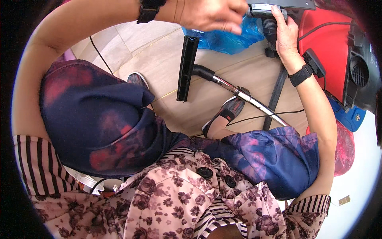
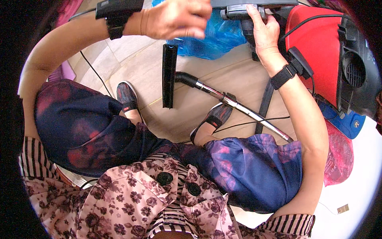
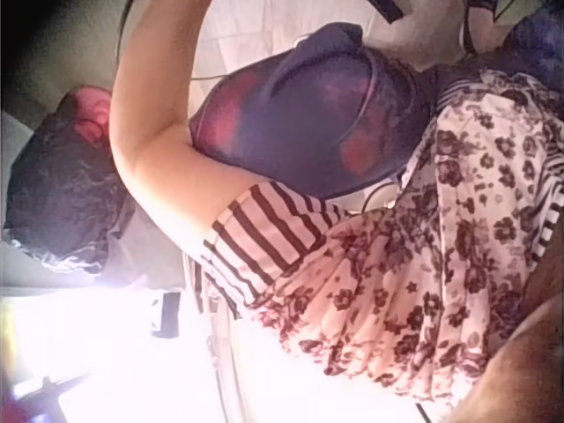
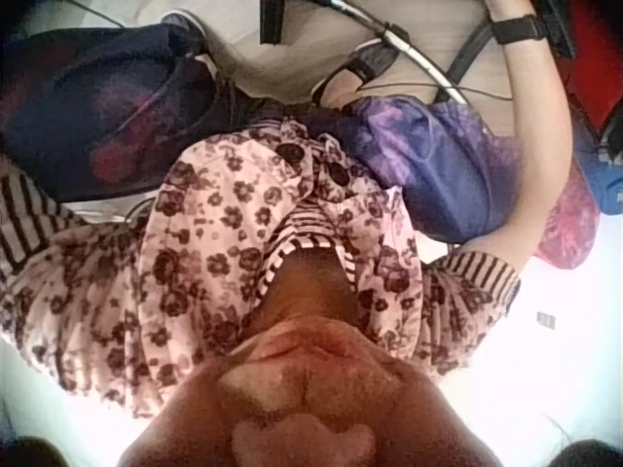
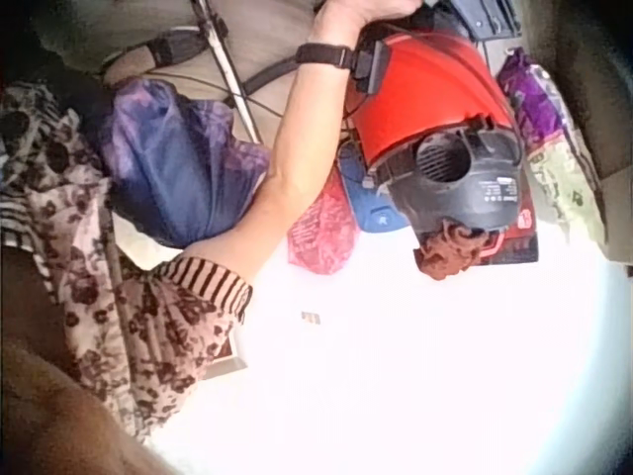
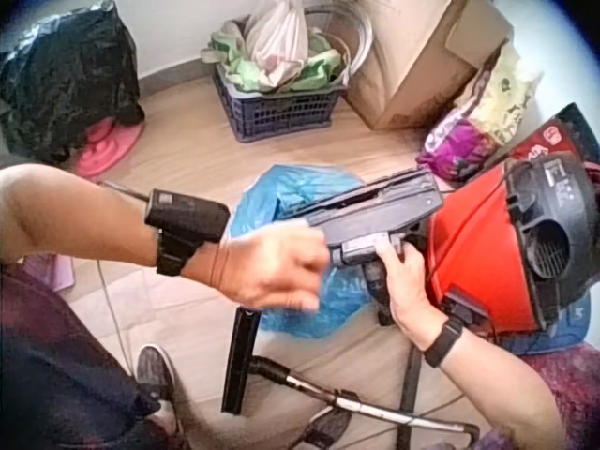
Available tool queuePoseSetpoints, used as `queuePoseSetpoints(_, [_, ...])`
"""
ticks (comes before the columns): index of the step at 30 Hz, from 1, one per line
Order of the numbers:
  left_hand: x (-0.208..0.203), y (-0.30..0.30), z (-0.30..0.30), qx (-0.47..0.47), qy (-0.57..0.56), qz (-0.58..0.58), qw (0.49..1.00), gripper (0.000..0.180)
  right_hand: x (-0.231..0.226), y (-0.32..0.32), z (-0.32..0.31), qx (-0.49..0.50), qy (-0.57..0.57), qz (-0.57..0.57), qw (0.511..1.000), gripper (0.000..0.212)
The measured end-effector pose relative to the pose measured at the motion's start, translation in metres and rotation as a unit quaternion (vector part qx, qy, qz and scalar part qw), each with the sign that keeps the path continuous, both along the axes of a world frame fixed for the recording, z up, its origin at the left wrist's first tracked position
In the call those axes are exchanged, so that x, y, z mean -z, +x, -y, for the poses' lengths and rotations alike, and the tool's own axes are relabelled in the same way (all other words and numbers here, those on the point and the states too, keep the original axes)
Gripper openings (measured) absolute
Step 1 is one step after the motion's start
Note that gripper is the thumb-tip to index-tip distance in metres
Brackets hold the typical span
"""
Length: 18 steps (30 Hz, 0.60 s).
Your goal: The person organizes the power cord, removes and wipes the brush head with a cloth, and attaches a different nozzle to the vacuum cleaner hose.
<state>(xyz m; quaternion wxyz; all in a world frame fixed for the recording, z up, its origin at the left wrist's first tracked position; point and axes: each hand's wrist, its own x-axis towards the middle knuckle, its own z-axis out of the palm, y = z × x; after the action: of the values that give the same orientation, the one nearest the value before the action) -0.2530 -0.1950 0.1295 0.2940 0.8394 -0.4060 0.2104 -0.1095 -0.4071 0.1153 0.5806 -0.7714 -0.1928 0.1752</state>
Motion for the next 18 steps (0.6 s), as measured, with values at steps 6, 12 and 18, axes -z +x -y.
queuePoseSetpoints(6, [0.022,-0.017,0.014,0.21,0.193,0.193,0.939,0.015,0.01,0.004,-0.004,-0.031,0.008,0.012,0.999,0.047])
queuePoseSetpoints(12, [0.065,-0.076,0.035,0.306,0.322,0.1,0.89,0.051,0.018,0.008,0.003,-0.023,-0.006,0.055,0.998,0.051])
queuePoseSetpoints(18, [0.099,-0.081,0.017,0.233,0.421,0.05,0.875,0.057,0.025,-0.002,0.001,-0.041,-0.043,0.043,0.997,0.052])
